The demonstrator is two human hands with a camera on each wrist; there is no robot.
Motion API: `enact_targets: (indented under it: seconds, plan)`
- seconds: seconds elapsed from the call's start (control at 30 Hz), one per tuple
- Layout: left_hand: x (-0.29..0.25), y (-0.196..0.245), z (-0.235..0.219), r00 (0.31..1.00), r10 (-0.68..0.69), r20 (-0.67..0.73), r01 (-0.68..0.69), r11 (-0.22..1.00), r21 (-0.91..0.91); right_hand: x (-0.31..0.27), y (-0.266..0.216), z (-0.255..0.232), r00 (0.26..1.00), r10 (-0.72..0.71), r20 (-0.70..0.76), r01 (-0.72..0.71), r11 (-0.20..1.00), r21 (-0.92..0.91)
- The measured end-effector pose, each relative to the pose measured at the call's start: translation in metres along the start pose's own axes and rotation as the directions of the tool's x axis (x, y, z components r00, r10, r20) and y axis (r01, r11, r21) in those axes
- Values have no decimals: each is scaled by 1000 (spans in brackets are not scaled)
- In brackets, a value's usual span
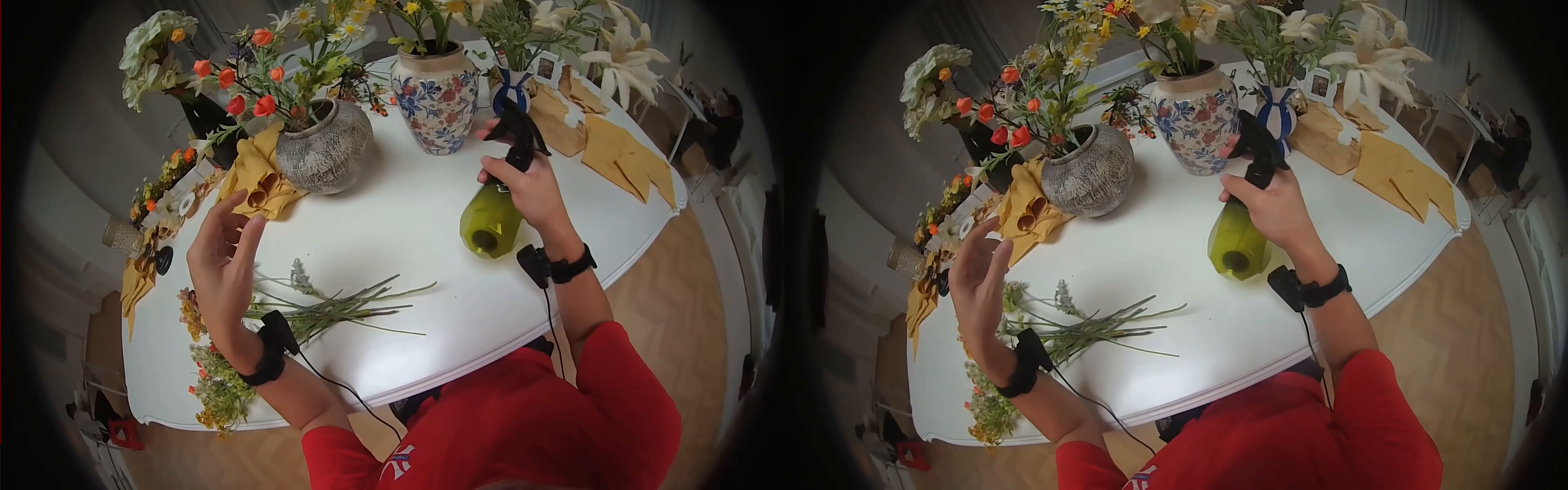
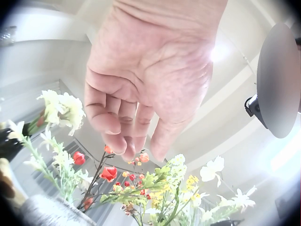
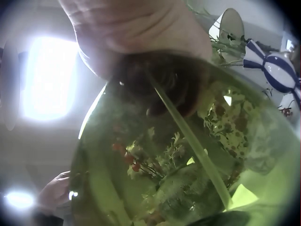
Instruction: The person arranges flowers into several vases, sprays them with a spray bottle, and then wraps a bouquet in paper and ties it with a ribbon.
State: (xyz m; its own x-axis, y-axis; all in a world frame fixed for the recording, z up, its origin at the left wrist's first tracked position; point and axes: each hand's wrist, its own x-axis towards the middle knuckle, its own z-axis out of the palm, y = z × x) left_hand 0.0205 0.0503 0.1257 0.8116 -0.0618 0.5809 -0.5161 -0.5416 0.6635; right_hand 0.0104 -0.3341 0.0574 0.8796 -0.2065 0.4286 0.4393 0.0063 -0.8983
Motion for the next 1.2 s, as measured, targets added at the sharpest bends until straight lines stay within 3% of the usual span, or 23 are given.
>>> enact_targets:
  seconds: [0.27, 0.43, 0.57, 0.83, 1.03, 1.2]
  plan:
    - [0, 5, 1, 1000, 0, 30, -1, 999, 37, -33, -46, -16, 972, -180, -154, 161, 979, -123]
    - [-1, 5, 5, 1000, 18, 20, -18, 1000, 26, -8, -71, -23, 932, -328, -156, 284, 926, -249]
    - [-2, 10, 0, 995, -68, 79, 63, 996, 59, 26, -87, -23, 875, -458, -158, 392, 861, -324]
    - [0, 8, 3, 994, -64, 90, 58, 996, 68, 61, -96, -29, 889, -440, -127, 393, 876, -279]
    - [0, 7, 4, 993, -60, 103, 52, 996, 78, 67, -71, -34, 889, -437, -134, 389, 878, -281]
    - [0, 9, 7, 994, -56, 95, 46, 993, 106, 57, -55, -32, 927, -332, -173, 268, 911, -312]
